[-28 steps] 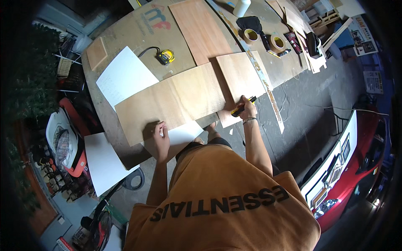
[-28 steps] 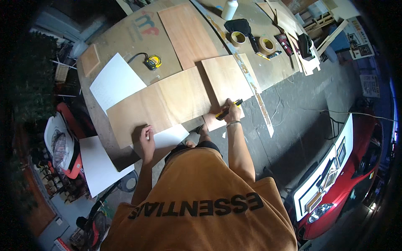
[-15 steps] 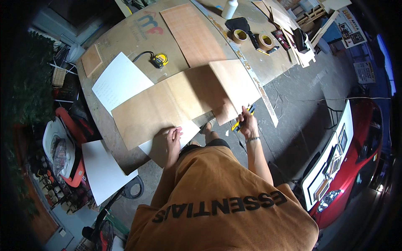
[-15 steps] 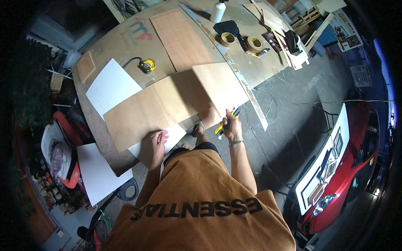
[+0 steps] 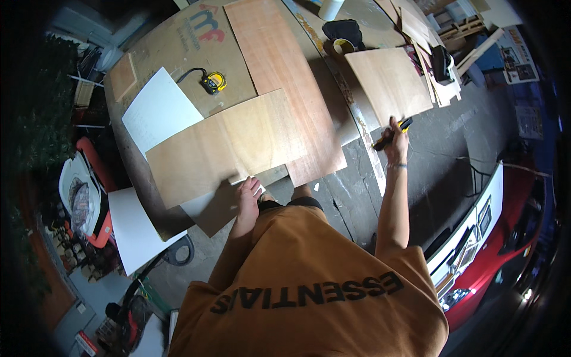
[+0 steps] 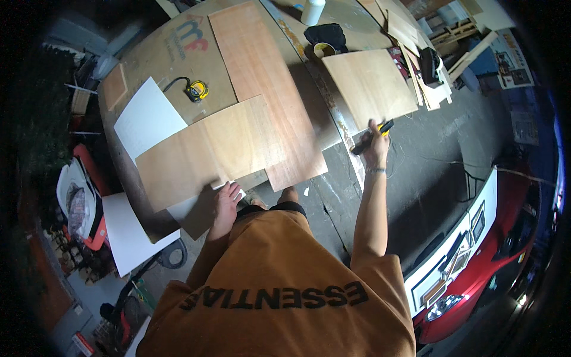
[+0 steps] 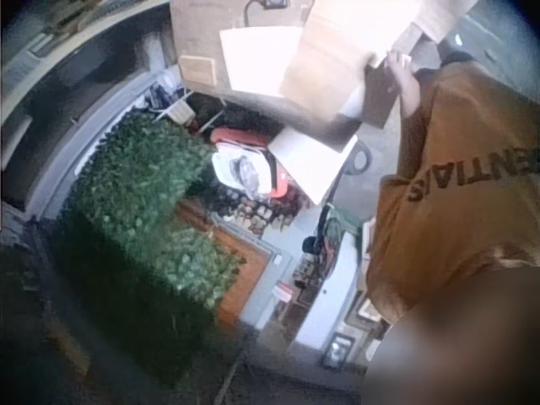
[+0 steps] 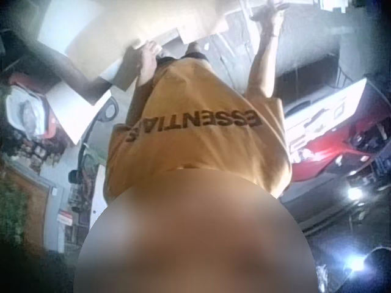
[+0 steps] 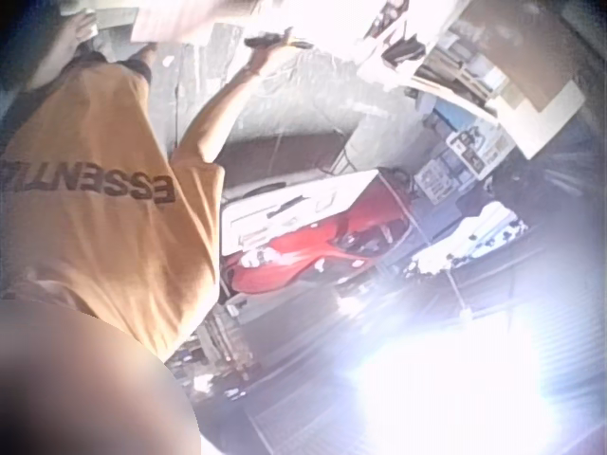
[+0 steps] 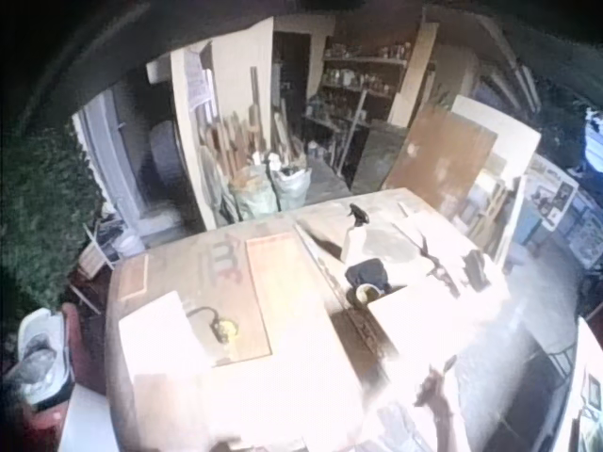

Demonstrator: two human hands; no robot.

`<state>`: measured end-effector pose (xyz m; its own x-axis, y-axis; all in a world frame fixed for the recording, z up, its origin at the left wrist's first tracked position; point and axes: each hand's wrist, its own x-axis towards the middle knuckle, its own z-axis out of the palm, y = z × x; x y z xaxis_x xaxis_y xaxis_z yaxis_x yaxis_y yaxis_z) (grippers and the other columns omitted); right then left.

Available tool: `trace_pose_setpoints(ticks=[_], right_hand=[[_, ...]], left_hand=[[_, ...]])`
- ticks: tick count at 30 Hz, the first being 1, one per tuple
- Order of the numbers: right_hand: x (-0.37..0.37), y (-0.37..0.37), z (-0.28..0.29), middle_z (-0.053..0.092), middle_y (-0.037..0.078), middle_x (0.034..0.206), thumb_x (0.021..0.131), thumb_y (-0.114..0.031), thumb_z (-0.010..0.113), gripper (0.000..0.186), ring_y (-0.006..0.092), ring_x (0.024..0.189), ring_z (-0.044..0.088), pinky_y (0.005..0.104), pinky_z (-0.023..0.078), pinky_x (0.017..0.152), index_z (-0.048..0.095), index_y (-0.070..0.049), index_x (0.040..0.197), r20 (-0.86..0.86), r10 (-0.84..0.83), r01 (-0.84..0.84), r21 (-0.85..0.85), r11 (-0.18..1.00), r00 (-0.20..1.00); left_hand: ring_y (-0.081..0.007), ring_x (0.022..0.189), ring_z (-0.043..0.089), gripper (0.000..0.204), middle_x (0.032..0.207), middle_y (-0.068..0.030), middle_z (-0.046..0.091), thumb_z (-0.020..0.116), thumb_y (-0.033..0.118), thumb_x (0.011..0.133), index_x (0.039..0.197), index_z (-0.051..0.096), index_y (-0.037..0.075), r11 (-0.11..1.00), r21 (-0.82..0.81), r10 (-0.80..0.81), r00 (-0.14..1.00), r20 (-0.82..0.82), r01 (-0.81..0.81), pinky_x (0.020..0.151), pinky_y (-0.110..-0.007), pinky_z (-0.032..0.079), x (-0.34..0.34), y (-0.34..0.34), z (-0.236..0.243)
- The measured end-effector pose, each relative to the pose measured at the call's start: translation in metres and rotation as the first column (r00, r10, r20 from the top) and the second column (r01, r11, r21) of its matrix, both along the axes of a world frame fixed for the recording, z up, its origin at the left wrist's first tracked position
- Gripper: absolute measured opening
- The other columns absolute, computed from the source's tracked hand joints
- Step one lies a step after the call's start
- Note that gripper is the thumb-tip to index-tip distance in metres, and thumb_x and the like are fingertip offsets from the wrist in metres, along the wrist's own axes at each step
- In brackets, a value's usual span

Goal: The person measures and marks a wooden board with a tape measure and pencil, then uses a utility knife to cut along the marked line. They repeat this process on multiple boards, separating the cut pieces and placing them aside.

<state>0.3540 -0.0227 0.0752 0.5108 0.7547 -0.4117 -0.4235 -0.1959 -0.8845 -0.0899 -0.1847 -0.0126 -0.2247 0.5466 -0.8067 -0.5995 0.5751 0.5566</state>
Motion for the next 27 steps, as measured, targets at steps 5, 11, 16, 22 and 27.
trace_pose_setpoints(ticks=[5, 11, 16, 22, 27], right_hand=[[0.080, 0.124, -0.053, 0.047, -0.002, 0.061, 0.092, -0.020, 0.077, 0.020, 0.0146, 0.055, 0.052, 0.0335, 0.048, 0.055, 0.063, -0.008, 0.099, 0.048, 0.089, -0.090, 0.019, 0.996, 0.995], [0.124, 0.194, -0.074, 0.058, 0.000, 0.064, 0.092, -0.036, 0.077, 0.032, 0.0134, 0.049, 0.052, 0.0316, 0.044, 0.048, 0.070, -0.006, 0.098, 0.124, 0.229, -0.220, -0.078, 0.972, 0.966], [0.127, 0.130, -0.081, 0.066, 0.017, 0.076, 0.097, -0.033, 0.067, 0.032, 0.0297, 0.062, 0.065, 0.0397, 0.050, 0.056, 0.062, -0.001, 0.099, 0.880, 0.286, -0.013, -0.304, 0.953, 0.379], [0.080, 0.079, -0.112, 0.057, 0.030, 0.113, 0.085, 0.001, 0.055, 0.043, 0.0500, 0.106, 0.057, 0.0503, 0.049, 0.094, 0.047, 0.004, 0.127, 0.873, 0.480, -0.557, -0.358, 0.750, 0.085], [0.077, 0.119, -0.113, 0.059, 0.024, 0.104, 0.091, -0.002, 0.058, 0.030, 0.0427, 0.097, 0.060, 0.0501, 0.050, 0.088, 0.060, 0.001, 0.121, 0.954, 0.270, -0.544, -0.157, 0.824, 0.133]], left_hand=[[-0.0199, 0.108, 0.062, 0.043, 0.121, -0.0100, 0.064, 0.064, 0.044, 0.098, 0.121, 0.060, 0.008, 0.966, -0.205, 0.130, 0.983, -0.128, -0.155, 0.094, -0.038, 0.049, 0.021, 0.030, -0.017], [-0.0158, 0.086, 0.064, 0.014, 0.097, -0.0027, 0.064, 0.063, 0.027, 0.102, 0.102, 0.060, 0.013, 0.920, -0.068, 0.379, 0.919, -0.106, -0.387, 0.078, -0.028, 0.058, 0.047, 0.052, -0.005], [-0.0183, 0.095, 0.067, 0.026, 0.112, -0.0047, 0.066, 0.061, 0.020, 0.103, 0.126, 0.058, 0.008, 0.920, 0.090, 0.379, 0.924, 0.054, -0.382, 0.087, -0.034, 0.059, 0.081, 0.053, 0.023], [-0.0189, 0.101, 0.068, 0.029, 0.117, -0.0046, 0.065, 0.064, 0.015, 0.101, 0.128, 0.056, 0.008, 0.950, -0.012, 0.312, 0.947, 0.076, -0.312, 0.087, -0.032, 0.062, 0.139, 0.049, 0.009], [-0.0201, 0.101, 0.068, 0.032, 0.120, -0.0061, 0.064, 0.063, 0.015, 0.101, 0.132, 0.054, 0.008, 0.953, -0.075, 0.301, 0.947, 0.109, -0.294, 0.091, -0.033, 0.062, 0.157, 0.052, -0.013]])
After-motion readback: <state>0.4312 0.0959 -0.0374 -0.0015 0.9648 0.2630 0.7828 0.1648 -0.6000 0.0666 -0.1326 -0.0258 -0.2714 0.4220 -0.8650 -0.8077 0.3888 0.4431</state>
